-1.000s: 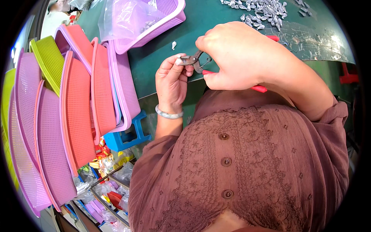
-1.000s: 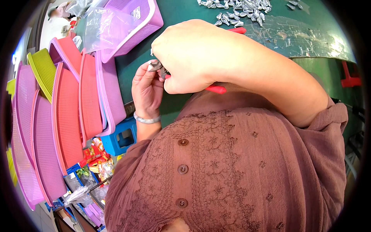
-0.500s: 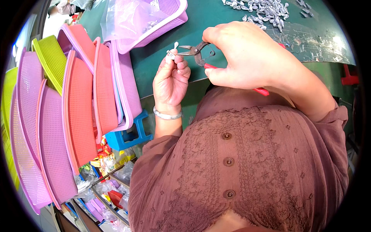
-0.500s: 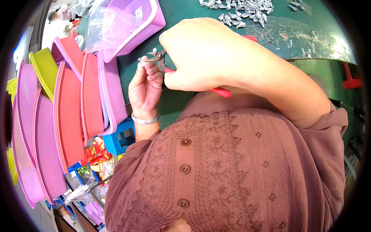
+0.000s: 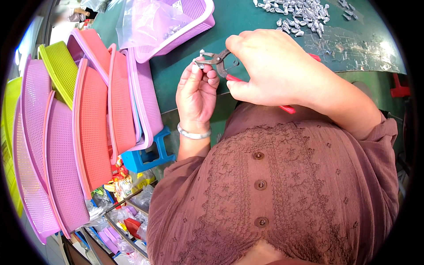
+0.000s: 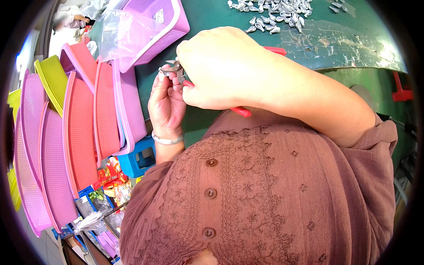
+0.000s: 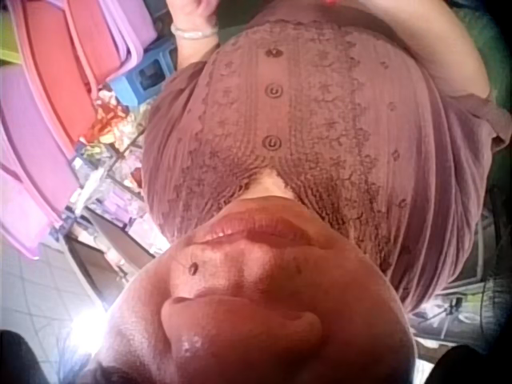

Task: The person repeatedly picks up small silver-wrapped items from a pile on a green table, folds the wrappers by hand, and places them into a purple basket. The person also uses red-handled pliers to trim the end of one item before continuing the wrapping process.

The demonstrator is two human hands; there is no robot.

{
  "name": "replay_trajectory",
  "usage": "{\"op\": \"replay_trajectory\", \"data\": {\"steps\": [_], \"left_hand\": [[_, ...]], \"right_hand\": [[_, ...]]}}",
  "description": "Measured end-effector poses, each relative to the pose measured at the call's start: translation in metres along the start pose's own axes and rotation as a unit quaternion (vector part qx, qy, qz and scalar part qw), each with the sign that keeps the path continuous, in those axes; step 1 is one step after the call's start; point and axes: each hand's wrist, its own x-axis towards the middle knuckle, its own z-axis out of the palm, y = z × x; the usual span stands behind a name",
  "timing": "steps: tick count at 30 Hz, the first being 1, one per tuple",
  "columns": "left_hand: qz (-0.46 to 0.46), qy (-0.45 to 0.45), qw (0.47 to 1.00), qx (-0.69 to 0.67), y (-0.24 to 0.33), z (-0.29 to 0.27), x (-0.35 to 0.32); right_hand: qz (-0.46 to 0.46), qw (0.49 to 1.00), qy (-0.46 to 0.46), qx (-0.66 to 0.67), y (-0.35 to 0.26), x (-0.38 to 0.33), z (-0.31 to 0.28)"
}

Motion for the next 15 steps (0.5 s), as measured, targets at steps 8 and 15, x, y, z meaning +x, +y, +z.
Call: {"op": "replay_trajectory", "data": {"steps": [8, 15], "left_hand": [[0.055, 0.01, 0.997, 0.047, -0.0047, -0.001, 0.0007], [0.123, 0.012, 0.986, 0.115, -0.0065, -0.0006, 0.0013]], "right_hand": [[0.003, 1.0, 0.005, 0.015, -0.0036, -0.0004, 0.0045], [0.004, 0.999, 0.007, 0.044, -0.0018, 0.0, 0.0077]]}}
